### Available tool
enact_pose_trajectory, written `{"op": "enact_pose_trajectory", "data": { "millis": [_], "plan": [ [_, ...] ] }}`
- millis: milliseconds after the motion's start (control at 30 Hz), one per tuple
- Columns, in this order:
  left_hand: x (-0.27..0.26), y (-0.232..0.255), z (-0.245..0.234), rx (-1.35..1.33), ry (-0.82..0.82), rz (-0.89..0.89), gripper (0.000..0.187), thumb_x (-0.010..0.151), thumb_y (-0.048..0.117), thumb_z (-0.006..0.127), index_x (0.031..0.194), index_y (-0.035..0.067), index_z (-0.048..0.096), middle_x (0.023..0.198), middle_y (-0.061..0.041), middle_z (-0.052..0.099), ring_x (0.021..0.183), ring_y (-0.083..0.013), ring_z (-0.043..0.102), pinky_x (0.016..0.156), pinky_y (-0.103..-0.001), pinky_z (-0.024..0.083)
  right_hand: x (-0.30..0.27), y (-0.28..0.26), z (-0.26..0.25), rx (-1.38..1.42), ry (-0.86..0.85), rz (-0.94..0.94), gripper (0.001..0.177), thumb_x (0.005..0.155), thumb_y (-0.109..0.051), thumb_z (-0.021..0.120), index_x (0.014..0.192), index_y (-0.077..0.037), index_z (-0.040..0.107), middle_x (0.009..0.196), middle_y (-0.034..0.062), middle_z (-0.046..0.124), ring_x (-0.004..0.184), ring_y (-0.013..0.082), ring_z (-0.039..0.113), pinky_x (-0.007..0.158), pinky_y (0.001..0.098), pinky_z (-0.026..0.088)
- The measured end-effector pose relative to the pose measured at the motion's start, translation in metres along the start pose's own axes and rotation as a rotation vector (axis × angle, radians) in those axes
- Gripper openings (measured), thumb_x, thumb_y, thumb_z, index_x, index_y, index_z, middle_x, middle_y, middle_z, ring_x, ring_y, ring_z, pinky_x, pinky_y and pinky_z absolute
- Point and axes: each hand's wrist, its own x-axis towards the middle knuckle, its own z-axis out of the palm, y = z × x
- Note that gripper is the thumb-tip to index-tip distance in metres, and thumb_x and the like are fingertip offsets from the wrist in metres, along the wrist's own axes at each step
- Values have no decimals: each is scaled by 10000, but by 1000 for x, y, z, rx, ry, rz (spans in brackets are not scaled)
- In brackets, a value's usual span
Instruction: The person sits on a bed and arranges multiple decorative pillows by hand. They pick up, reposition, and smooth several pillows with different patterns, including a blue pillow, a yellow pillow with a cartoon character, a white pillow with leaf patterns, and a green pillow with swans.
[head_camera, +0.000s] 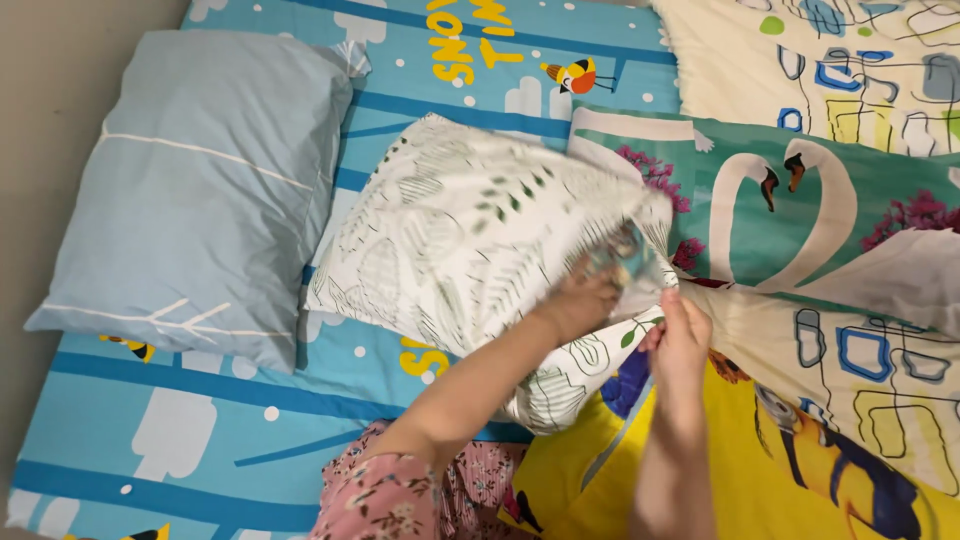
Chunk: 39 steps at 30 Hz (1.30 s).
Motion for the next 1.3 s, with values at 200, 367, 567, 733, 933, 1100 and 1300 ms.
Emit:
{"op": "enact_pose_trajectory", "data": {
  "millis": [200,367,567,733,933,1100,1300],
  "plan": [
    [-39,24,13,315,422,-254,378,838,119,609,1211,116,672,1198,-87,635,1132,-333,593,921,-458,498,8,77,-47,-254,-15,69,329,1073,-273,623,847,-36,656,711,-42,536,613,44,454,551,227,379],
    [-21,19,31,-385,219,-511,216,954,144,596,1137,30,597,1088,-199,673,1008,-385,684,867,-480,553,-2,151,1,-143,-137,-88,206,999,-213,574,1063,-63,700,1059,-60,672,952,40,597,859,224,467],
    [25,60,76,-635,215,-231,225,808,9,547,1029,-16,578,1080,-288,648,1051,-459,622,911,-504,498,24,205,0,-683,112,528,399,1158,-316,378,1318,-19,592,1317,108,644,1157,247,580,965,420,445],
    [-50,-8,46,-704,391,-125,257,997,145,605,1223,39,666,1257,-174,669,1202,-365,613,1046,-446,486,22,156,-57,249,-242,414,737,1020,-558,388,1551,-47,406,1555,111,488,1441,251,420,1153,442,318],
    [-205,-119,6,33,672,-279,374,854,84,676,1215,-8,643,1254,-170,645,1202,-362,602,1140,-486,461,-51,102,15,-526,-213,32,1265,676,-524,815,1601,-77,77,1629,156,138,1474,367,189,1143,540,201],
    [-306,-194,49,-495,703,-1539,977,801,547,854,1487,20,398,1434,-298,471,1312,-489,438,1031,-571,349,-67,119,56,-912,-71,59,1323,601,-326,988,1608,-95,161,1556,253,296,1399,353,378,1131,431,371],
    [-295,-212,15,-645,1261,-1206,666,799,356,856,1305,37,564,1272,-201,637,1181,-315,602,1023,-399,461,-32,6,51,-665,-99,-457,781,776,-105,838,1476,15,512,1312,204,669,1142,237,655,978,341,504]
  ]
}}
